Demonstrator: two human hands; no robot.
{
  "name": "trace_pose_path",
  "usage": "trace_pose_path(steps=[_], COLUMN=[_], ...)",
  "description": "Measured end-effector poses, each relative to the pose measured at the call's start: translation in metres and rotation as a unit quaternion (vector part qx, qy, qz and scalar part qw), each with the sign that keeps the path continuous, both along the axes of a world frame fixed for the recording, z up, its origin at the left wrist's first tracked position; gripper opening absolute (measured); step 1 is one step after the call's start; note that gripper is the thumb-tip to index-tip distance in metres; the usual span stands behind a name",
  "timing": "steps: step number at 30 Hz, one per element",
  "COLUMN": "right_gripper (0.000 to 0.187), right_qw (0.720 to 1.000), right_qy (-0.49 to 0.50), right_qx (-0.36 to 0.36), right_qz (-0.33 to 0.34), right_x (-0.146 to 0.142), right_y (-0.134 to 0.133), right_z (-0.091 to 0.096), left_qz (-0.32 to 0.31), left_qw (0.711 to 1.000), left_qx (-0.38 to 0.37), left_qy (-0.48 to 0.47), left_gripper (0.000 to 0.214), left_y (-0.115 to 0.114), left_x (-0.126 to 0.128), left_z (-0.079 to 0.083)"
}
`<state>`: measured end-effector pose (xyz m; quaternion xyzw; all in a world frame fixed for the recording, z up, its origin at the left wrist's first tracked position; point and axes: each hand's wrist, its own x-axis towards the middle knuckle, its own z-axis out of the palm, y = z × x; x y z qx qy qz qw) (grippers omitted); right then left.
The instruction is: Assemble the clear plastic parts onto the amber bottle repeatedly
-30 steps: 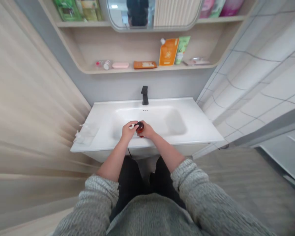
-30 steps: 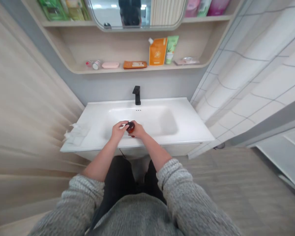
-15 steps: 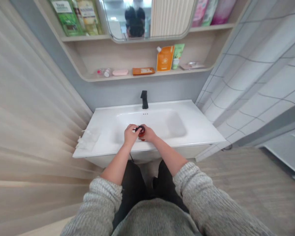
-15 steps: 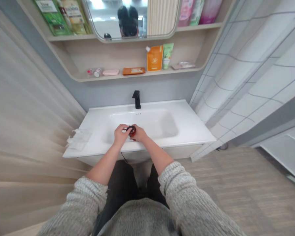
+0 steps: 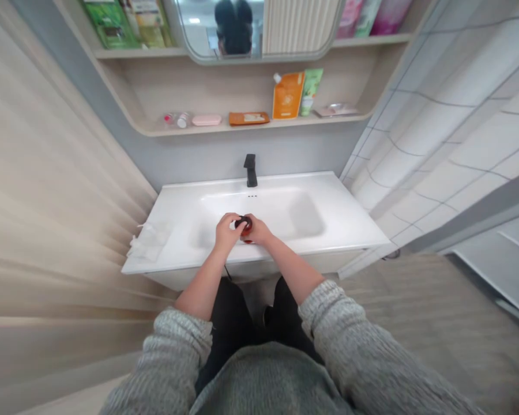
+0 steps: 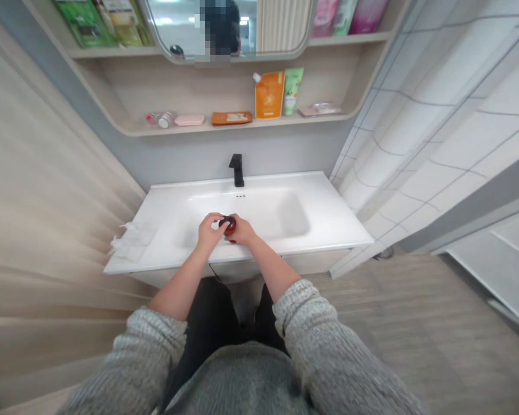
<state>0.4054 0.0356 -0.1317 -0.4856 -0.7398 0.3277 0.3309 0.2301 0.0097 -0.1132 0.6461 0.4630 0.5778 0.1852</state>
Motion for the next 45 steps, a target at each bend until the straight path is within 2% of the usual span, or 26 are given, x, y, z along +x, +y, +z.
trace_pose_path(steps=[2, 5, 9, 12, 14, 19, 24, 30, 35, 40, 45], right_gripper=[0.069, 0.071, 0.071, 0.073, 0.071, 0.071, 0.070, 0.067, 0.069, 0.070, 0.071], right_qw=[1.000, 1.000, 0.999, 0.999, 0.999, 0.999, 0.999, 1.000, 1.000, 1.000, 1.000], right_qy=[0.007, 0.020, 0.030, 0.033, 0.028, 0.031, 0.040, 0.026, 0.022, 0.022, 0.023], right_qx=[-0.004, -0.006, 0.001, 0.004, -0.002, -0.012, -0.022, -0.015, -0.004, 0.001, 0.000], right_qz=[0.005, 0.015, 0.026, 0.032, 0.025, 0.016, 0.026, 0.002, 0.015, 0.020, 0.016], right_x=[0.000, 0.000, 0.000, 0.000, 0.000, 0.001, 0.002, 0.001, 0.002, 0.002, 0.001], right_y=[0.000, 0.000, 0.000, -0.001, -0.002, -0.002, -0.001, -0.001, -0.004, -0.003, -0.002], right_z=[0.000, -0.001, -0.001, 0.000, 0.001, 0.004, 0.003, 0.001, 0.004, 0.002, 0.003], left_qz=[0.005, -0.007, -0.062, -0.053, -0.050, -0.097, -0.054, -0.076, -0.036, -0.034, 0.002], left_qw=[1.000, 0.999, 0.997, 0.998, 0.997, 0.980, 0.987, 0.985, 0.995, 0.990, 0.995], left_qx=[-0.010, -0.033, -0.042, -0.030, -0.037, -0.097, -0.085, -0.091, -0.059, -0.091, -0.084], left_qy=[-0.010, -0.026, -0.026, -0.025, -0.048, -0.147, -0.126, -0.127, -0.068, -0.105, -0.050], left_gripper=[0.015, 0.008, 0.029, 0.031, 0.030, 0.039, 0.045, 0.024, 0.035, 0.026, 0.024], left_y=[-0.001, -0.005, -0.009, -0.006, -0.002, 0.003, 0.004, 0.005, 0.006, 0.008, 0.005], left_x=[0.000, -0.001, -0.003, -0.002, -0.002, -0.005, -0.001, -0.002, -0.002, -0.001, -0.002], left_z=[0.001, 0.002, 0.003, 0.002, 0.000, -0.007, -0.009, -0.011, -0.014, -0.018, -0.016])
